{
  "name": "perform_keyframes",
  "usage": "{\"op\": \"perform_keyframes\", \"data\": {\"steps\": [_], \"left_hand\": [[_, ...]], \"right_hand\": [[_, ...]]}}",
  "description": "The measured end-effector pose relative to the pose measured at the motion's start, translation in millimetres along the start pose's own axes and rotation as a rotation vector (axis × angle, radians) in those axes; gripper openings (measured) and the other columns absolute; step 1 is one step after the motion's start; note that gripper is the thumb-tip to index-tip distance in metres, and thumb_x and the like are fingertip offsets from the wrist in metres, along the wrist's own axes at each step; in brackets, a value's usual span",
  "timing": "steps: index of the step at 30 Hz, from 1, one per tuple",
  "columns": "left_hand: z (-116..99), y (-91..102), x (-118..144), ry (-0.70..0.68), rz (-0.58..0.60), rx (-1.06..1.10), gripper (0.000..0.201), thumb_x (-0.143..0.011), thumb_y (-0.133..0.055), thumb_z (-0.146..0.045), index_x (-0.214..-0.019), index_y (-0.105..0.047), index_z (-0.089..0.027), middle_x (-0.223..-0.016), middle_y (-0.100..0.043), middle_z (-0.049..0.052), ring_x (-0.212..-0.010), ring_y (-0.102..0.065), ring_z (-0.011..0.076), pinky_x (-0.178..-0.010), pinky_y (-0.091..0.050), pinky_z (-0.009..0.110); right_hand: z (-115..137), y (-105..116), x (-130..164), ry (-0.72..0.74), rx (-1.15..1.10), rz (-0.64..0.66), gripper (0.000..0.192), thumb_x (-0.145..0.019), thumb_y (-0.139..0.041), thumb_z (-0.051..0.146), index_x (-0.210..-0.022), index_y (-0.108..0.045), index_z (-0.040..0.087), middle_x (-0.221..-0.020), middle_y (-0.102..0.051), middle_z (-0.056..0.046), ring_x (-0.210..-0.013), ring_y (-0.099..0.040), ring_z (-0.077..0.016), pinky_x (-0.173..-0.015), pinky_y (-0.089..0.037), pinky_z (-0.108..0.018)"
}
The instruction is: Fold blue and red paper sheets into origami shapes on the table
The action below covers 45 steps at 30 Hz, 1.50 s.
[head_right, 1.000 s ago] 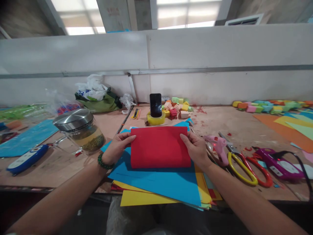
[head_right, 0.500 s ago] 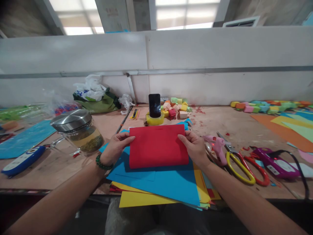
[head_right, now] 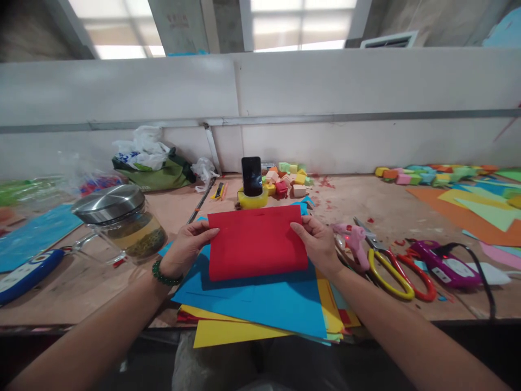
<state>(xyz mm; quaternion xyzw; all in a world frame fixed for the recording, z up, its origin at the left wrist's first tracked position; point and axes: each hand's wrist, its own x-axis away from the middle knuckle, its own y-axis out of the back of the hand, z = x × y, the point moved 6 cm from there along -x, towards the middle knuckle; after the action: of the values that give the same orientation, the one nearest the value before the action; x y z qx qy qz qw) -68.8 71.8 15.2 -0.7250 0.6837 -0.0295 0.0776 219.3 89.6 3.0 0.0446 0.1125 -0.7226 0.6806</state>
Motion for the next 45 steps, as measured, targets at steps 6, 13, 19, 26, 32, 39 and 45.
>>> {"op": "perform_keyframes", "data": {"steps": [6, 13, 19, 26, 32, 39, 45], "left_hand": [[3.1, 2.9, -1.2, -0.019, -0.007, -0.010, 0.034, -0.052, -0.089, -0.034, -0.071, -0.068, -0.015, -0.069, -0.069, 0.000, -0.062, -0.060, 0.0118, -0.060, -0.046, 0.023], [2.5, 1.4, -1.1, 0.004, -0.001, 0.012, 0.033, -0.052, -0.089, -0.032, -0.071, -0.068, -0.015, -0.070, -0.069, 0.001, -0.062, -0.060, 0.0114, -0.061, -0.046, 0.023], [1.0, 0.2, 0.3, 0.021, -0.023, 0.011, 0.036, -0.048, -0.090, -0.034, -0.066, -0.065, -0.015, -0.065, -0.067, -0.001, -0.060, -0.058, 0.0109, -0.060, -0.046, 0.023], [2.4, 0.1, -0.6, 0.024, 0.001, -0.003, 0.034, -0.051, -0.088, -0.035, -0.067, -0.065, -0.015, -0.068, -0.067, 0.000, -0.062, -0.059, 0.0119, -0.062, -0.047, 0.024], [8.9, 5.9, -5.0, 0.022, -0.004, 0.001, 0.033, -0.053, -0.088, -0.033, -0.071, -0.067, -0.015, -0.068, -0.067, 0.000, -0.062, -0.060, 0.0111, -0.061, -0.045, 0.022], [8.6, 6.3, -6.3, 0.003, -0.002, 0.000, 0.039, -0.054, -0.088, -0.030, -0.083, -0.067, -0.014, -0.077, -0.070, 0.001, -0.068, -0.063, 0.0124, -0.065, -0.049, 0.023], [8.0, 2.4, -4.5, 0.059, 0.033, 0.041, 0.050, -0.053, -0.088, -0.029, -0.093, -0.062, -0.016, -0.076, -0.072, 0.001, -0.066, -0.067, 0.0141, -0.062, -0.051, 0.023]], "right_hand": [[-0.6, 1.4, -1.0, 0.020, 0.032, 0.012, 0.041, -0.061, -0.080, 0.058, -0.078, -0.069, 0.022, -0.069, -0.072, -0.001, -0.059, -0.063, -0.0145, -0.052, -0.050, -0.025], [-0.2, 0.6, -1.1, 0.014, 0.037, 0.008, 0.043, -0.059, -0.080, 0.059, -0.075, -0.068, 0.021, -0.069, -0.072, -0.001, -0.059, -0.064, -0.0153, -0.052, -0.050, -0.026], [-2.3, -0.4, 0.4, -0.006, 0.032, 0.027, 0.041, -0.061, -0.080, 0.058, -0.081, -0.070, 0.023, -0.070, -0.073, -0.001, -0.058, -0.064, -0.0156, -0.050, -0.051, -0.026], [-0.8, -0.8, 0.3, 0.013, 0.042, 0.033, 0.041, -0.062, -0.079, 0.058, -0.083, -0.069, 0.024, -0.071, -0.073, 0.000, -0.059, -0.065, -0.0164, -0.051, -0.053, -0.027], [-1.4, -0.3, 0.4, 0.005, 0.035, 0.029, 0.041, -0.062, -0.079, 0.056, -0.082, -0.068, 0.021, -0.071, -0.072, -0.001, -0.059, -0.063, -0.0151, -0.051, -0.049, -0.025], [-4.3, 0.4, 0.5, 0.030, 0.072, 0.055, 0.040, -0.069, -0.076, 0.053, -0.093, -0.068, 0.022, -0.074, -0.072, 0.000, -0.063, -0.064, -0.0158, -0.053, -0.049, -0.025], [-1.1, -1.5, 0.9, 0.024, 0.060, 0.055, 0.043, -0.067, -0.076, 0.054, -0.095, -0.067, 0.022, -0.077, -0.073, -0.001, -0.065, -0.066, -0.0168, -0.055, -0.051, -0.026]]}}
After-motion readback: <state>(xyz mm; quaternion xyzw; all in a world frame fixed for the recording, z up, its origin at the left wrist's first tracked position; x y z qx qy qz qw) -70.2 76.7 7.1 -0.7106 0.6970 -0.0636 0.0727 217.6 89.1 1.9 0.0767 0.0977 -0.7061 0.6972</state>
